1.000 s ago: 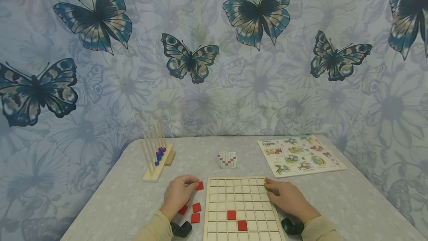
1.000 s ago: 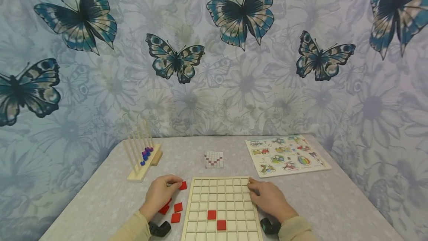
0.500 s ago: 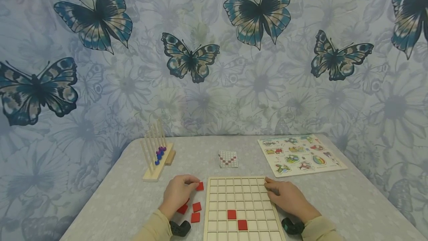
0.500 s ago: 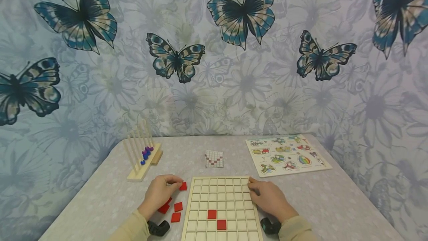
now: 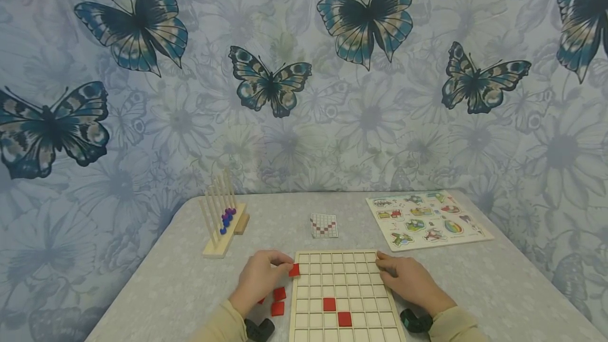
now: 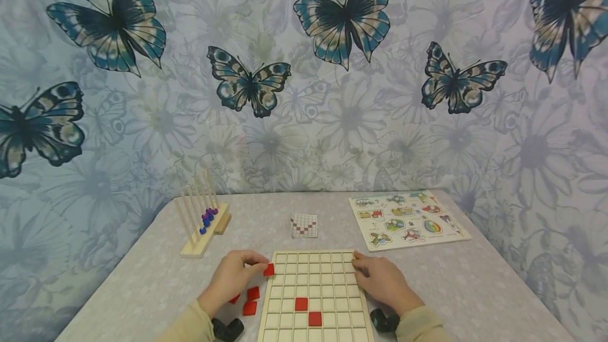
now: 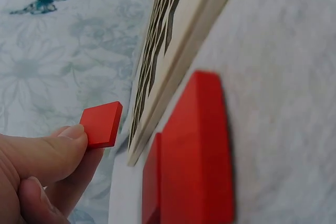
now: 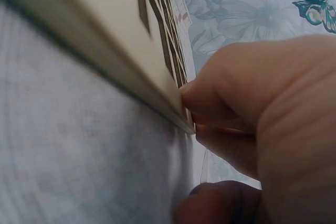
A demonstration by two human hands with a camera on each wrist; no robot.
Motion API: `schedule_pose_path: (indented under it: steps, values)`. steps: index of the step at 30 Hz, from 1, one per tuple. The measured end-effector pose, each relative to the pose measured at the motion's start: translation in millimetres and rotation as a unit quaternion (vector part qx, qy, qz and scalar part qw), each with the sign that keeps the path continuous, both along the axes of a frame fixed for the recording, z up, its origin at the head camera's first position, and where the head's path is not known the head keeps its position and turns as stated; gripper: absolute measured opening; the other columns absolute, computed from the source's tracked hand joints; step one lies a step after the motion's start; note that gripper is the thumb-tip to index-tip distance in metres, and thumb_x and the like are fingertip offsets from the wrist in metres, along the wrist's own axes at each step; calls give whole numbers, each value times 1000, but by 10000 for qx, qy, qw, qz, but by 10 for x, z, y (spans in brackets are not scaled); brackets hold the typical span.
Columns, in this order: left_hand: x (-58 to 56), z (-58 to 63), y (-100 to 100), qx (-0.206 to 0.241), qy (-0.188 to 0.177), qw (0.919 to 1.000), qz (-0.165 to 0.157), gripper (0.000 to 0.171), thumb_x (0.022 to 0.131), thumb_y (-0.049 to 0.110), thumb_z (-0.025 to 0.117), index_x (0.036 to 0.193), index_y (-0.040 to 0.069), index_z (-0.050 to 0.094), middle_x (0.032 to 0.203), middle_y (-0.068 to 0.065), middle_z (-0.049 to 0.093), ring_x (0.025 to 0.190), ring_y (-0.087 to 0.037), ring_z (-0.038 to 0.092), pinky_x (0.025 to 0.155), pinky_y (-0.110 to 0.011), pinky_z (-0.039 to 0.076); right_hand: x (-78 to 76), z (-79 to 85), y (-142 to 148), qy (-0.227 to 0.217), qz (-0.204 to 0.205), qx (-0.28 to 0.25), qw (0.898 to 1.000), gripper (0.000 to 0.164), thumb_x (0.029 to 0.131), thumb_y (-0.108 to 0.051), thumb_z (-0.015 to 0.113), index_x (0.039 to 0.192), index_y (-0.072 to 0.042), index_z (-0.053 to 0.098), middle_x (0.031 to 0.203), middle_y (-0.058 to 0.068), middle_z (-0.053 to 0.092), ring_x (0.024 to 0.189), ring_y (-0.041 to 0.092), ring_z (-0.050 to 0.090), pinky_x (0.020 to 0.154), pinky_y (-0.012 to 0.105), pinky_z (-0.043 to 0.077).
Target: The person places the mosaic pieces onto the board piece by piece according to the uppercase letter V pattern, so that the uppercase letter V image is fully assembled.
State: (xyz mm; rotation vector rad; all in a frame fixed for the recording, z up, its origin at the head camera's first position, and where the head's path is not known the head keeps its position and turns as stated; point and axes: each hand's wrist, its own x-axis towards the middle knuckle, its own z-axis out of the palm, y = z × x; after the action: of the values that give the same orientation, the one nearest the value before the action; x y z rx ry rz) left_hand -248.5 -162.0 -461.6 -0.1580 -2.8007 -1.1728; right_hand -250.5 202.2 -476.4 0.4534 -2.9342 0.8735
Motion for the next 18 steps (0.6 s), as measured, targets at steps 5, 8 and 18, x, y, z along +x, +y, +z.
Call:
schedule_pose_path:
  steps: [5, 8, 18]
  values:
    - [51, -4, 48, 154, -34, 9990, -414, 3, 90, 27, 80, 94, 27, 80, 95, 10, 75, 88, -11, 64, 71, -35, 52, 8, 20, -3, -8, -4, 11, 10000, 33, 94, -18, 73, 126, -9, 74, 145, 3, 62, 129, 34, 62, 104, 55, 49]
    - [77, -7, 89, 127, -4, 9983, -562, 3, 90, 28, 80, 93, 28, 81, 92, 12, 74, 88, -10, 65, 72, -35, 52, 10, 24, -2, -19, -4, 20, 10000, 33, 95, -18, 73, 127, -9, 74, 145, 3, 62, 129, 34, 62, 104, 55, 49]
    - [182, -6, 256, 138, 46, 9958, -902, 5, 90, 29, 80, 92, 25, 81, 88, 16, 73, 87, -7, 64, 73, -30, 52, -10, 13, 9, -49, 60, 3, 10000, 34, 95, -18, 72, 128, -9, 73, 146, 4, 61, 129, 34, 62, 104, 55, 48]
